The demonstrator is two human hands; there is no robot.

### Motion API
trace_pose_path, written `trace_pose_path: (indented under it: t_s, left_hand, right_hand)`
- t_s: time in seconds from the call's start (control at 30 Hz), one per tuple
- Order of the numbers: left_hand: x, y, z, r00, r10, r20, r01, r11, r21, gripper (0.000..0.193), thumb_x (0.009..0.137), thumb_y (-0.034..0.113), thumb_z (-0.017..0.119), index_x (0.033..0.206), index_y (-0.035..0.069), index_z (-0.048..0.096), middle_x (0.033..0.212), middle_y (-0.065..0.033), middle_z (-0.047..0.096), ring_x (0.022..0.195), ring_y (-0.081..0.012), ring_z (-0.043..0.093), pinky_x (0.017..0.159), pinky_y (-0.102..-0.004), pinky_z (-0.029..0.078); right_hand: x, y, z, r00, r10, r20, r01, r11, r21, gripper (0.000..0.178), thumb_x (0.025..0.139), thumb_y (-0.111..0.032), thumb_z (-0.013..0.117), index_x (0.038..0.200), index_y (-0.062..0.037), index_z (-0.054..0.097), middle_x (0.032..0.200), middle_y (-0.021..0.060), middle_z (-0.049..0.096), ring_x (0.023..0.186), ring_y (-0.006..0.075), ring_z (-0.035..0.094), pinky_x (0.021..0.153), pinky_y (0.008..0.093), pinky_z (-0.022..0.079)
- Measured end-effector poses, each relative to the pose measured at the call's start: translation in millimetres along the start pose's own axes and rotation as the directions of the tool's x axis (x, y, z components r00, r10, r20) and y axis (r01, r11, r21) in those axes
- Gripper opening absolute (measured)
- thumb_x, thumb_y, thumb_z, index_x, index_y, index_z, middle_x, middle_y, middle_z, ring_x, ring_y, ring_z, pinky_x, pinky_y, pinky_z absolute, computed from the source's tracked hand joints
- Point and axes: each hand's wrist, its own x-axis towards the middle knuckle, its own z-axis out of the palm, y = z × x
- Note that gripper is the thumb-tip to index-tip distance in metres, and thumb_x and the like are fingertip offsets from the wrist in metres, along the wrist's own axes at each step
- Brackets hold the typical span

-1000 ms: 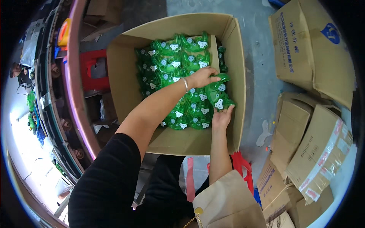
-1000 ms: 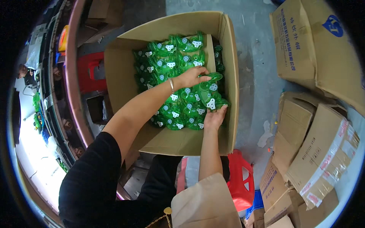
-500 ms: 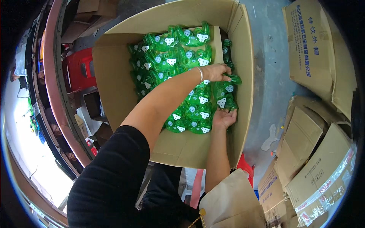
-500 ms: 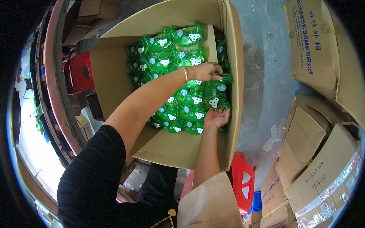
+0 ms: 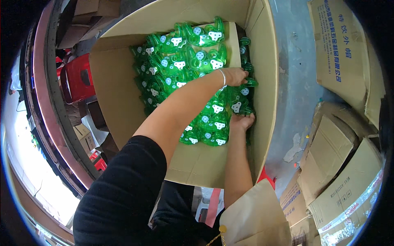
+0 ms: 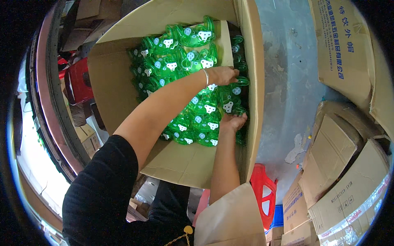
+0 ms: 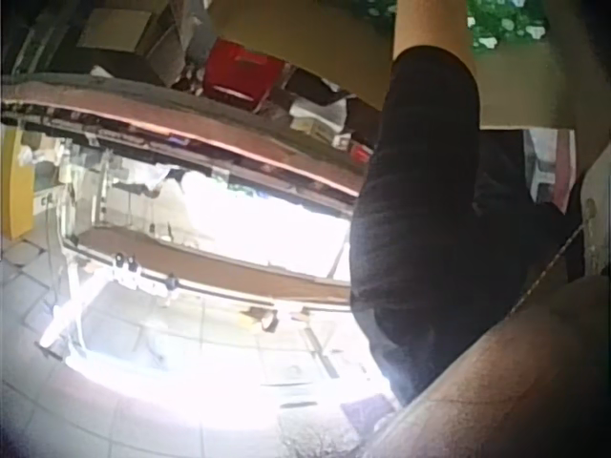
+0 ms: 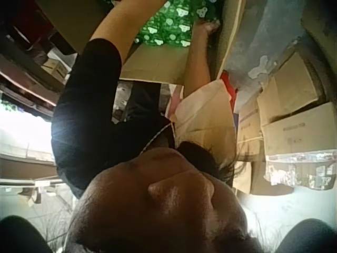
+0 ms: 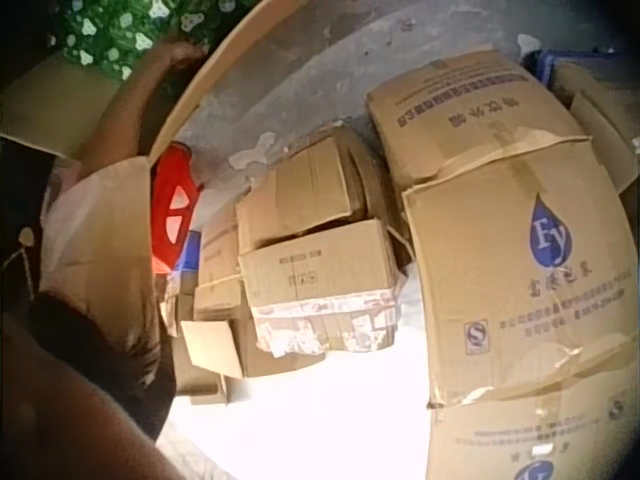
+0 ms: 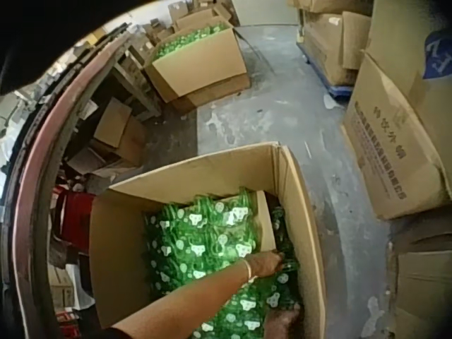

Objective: Assembling small white components into green plastic housings and placing finished items into a cardboard box.

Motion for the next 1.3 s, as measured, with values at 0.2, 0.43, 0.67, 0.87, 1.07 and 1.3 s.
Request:
trace_pose_path:
  t_s: [0.2, 0.43, 0.67, 0.87, 1.07, 1.3]
  left_hand:
    - [7, 5, 13, 1.0, 0.012, 0.013, -0.012, 0.998, 0.06, 0.034, 0.086, 0.027, 0.049, 0.104, -0.002, 0.05, 0.101, -0.023, 0.053, 0.095, -0.0384, 0.054, 0.083, -0.0437, 0.043]
    - [7, 24, 16, 0.995, 0.037, 0.097, -0.065, 0.949, 0.31, 0.036, 0.078, 0.016, 0.054, 0.111, 0.0, 0.052, 0.111, -0.0199, 0.055, 0.103, -0.0313, 0.053, 0.084, -0.0379, 0.045]
    - [-12, 33, 25, 0.994, -0.096, 0.054, 0.08, 0.968, 0.24, 0.05, 0.075, 0.009, 0.05, 0.123, -0.002, 0.04, 0.114, -0.0218, 0.051, 0.105, -0.0315, 0.052, 0.086, -0.0365, 0.044]
    - [-88, 69, 27, 0.929, -0.115, -0.352, 0.08, 0.99, -0.112, 0.048, 0.07, 0.004, 0.054, 0.117, -0.001, 0.044, 0.111, -0.0229, 0.049, 0.098, -0.0352, 0.054, 0.083, -0.0387, 0.045]
    - [-243, 161, 50, 0.67, -0.326, -0.667, -0.044, 0.879, -0.474, 0.03, 0.079, 0.006, 0.05, 0.109, 0.003, 0.049, 0.103, -0.0194, 0.052, 0.09, -0.0372, 0.054, 0.076, -0.0408, 0.046]
    - [-492, 300, 102, 0.789, -0.272, -0.551, -0.108, 0.821, -0.561, 0.017, 0.083, 0.017, 0.047, 0.089, 0.004, 0.056, 0.077, -0.02, 0.057, 0.073, -0.0379, 0.056, 0.067, -0.0438, 0.045]
  right_hand:
    - [16, -2, -13, 0.998, 0.048, -0.038, -0.048, 0.999, -0.022, 0.053, 0.082, -0.035, 0.03, 0.123, -0.0046, 0.044, 0.126, 0.014, 0.044, 0.115, 0.0335, 0.042, 0.096, 0.055, 0.03]
    - [-5, -10, 9, 0.973, -0.014, -0.229, 0.002, 0.999, -0.053, 0.057, 0.08, -0.04, 0.031, 0.124, -0.0058, 0.043, 0.125, 0.0128, 0.044, 0.116, 0.0323, 0.041, 0.096, 0.057, 0.027]
    - [-19, -8, -3, 0.977, -0.017, -0.213, -0.009, 0.993, -0.121, 0.054, 0.08, -0.04, 0.033, 0.119, -0.0043, 0.044, 0.123, 0.0138, 0.043, 0.115, 0.03, 0.04, 0.097, 0.054, 0.028]
    - [-36, -14, -15, 0.973, 0.005, -0.23, -0.089, 0.93, -0.356, 0.039, 0.082, -0.037, 0.038, 0.109, -0.0092, 0.043, 0.114, 0.0136, 0.043, 0.092, 0.0245, 0.044, 0.083, 0.0406, 0.037]
    - [-142, -36, -35, 0.998, -0.068, 0.012, 0.064, 0.847, -0.528, 0.046, 0.086, -0.028, 0.041, 0.118, 0.0061, 0.039, 0.111, 0.0181, 0.047, 0.103, 0.0275, 0.046, 0.093, 0.04, 0.037]
    - [-349, -87, -137, 0.852, 0.159, 0.5, 0.433, 0.323, -0.841, 0.028, 0.091, -0.021, 0.041, 0.109, -0.0014, 0.047, 0.095, 0.0102, 0.056, 0.086, 0.0188, 0.055, 0.075, 0.0293, 0.046]
